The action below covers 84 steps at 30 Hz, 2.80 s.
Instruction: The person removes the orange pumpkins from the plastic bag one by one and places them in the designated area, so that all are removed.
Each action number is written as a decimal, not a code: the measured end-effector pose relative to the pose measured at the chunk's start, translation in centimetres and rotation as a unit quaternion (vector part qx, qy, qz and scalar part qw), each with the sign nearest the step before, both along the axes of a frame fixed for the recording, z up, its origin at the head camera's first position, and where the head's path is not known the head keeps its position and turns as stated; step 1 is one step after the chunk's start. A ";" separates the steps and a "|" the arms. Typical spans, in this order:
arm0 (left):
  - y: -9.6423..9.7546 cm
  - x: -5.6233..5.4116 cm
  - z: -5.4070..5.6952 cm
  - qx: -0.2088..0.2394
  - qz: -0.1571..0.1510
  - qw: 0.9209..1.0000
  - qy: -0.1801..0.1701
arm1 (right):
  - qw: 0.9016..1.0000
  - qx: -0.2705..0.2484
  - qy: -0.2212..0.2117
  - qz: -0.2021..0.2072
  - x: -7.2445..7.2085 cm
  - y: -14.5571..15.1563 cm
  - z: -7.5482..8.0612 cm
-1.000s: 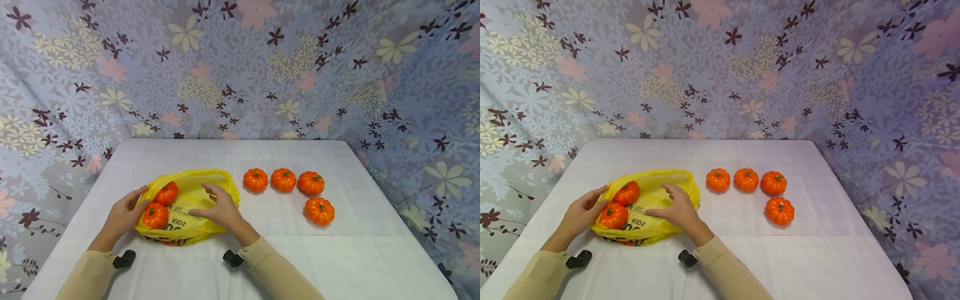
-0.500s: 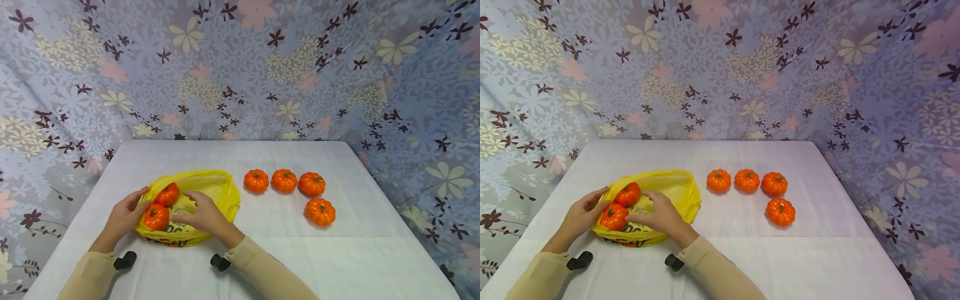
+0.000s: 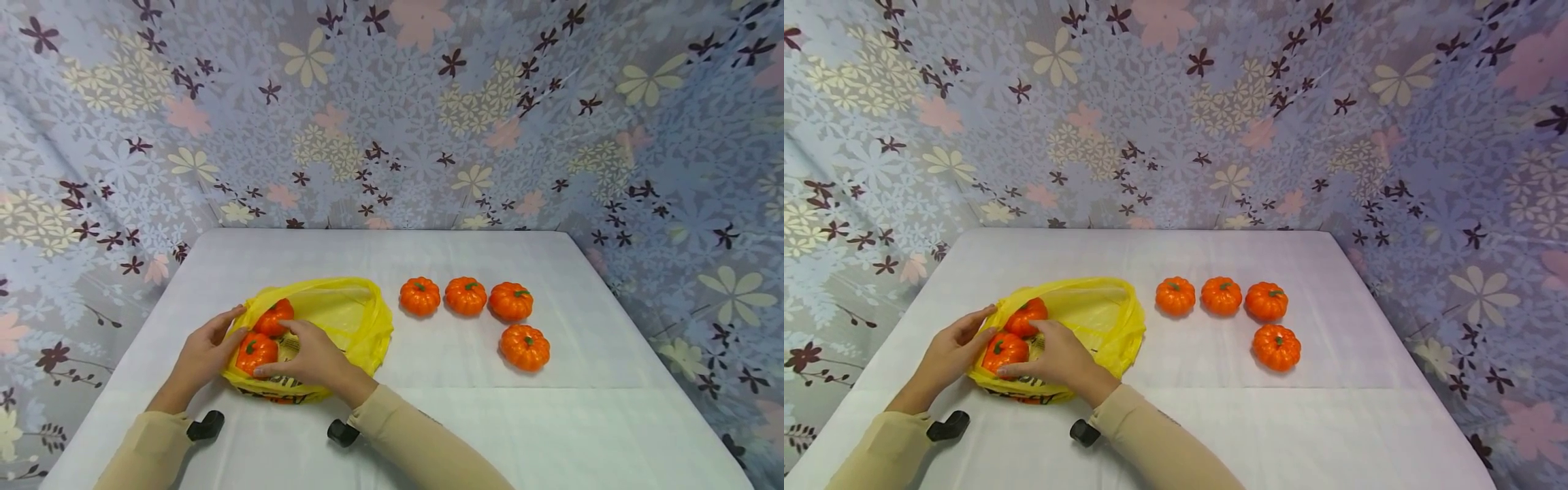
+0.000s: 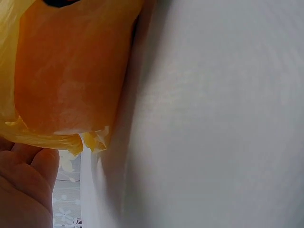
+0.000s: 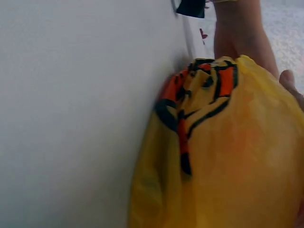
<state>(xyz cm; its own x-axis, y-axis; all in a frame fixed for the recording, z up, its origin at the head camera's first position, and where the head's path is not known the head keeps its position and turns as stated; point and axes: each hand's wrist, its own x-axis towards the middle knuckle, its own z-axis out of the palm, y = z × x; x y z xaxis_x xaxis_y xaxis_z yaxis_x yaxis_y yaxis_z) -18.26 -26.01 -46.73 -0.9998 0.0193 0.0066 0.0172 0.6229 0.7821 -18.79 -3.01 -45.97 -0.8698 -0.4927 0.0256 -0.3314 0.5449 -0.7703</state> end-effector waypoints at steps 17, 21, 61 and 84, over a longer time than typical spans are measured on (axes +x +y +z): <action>-0.2 0.1 -0.2 -0.013 0.001 1.000 0.010 | 0.998 0.035 0.033 0.037 -0.1 -1.5 -1.0; -0.2 0.1 -0.2 -0.013 0.002 1.000 0.012 | 0.998 0.034 0.035 0.042 0.0 -1.8 -1.2; -0.2 0.3 -0.1 -0.003 -0.002 1.000 0.007 | 0.999 -0.031 0.030 0.023 0.4 -1.4 -0.5; -0.3 0.2 -0.5 -0.004 -0.007 1.000 0.021 | 0.989 -0.149 -0.026 0.000 0.1 2.3 2.1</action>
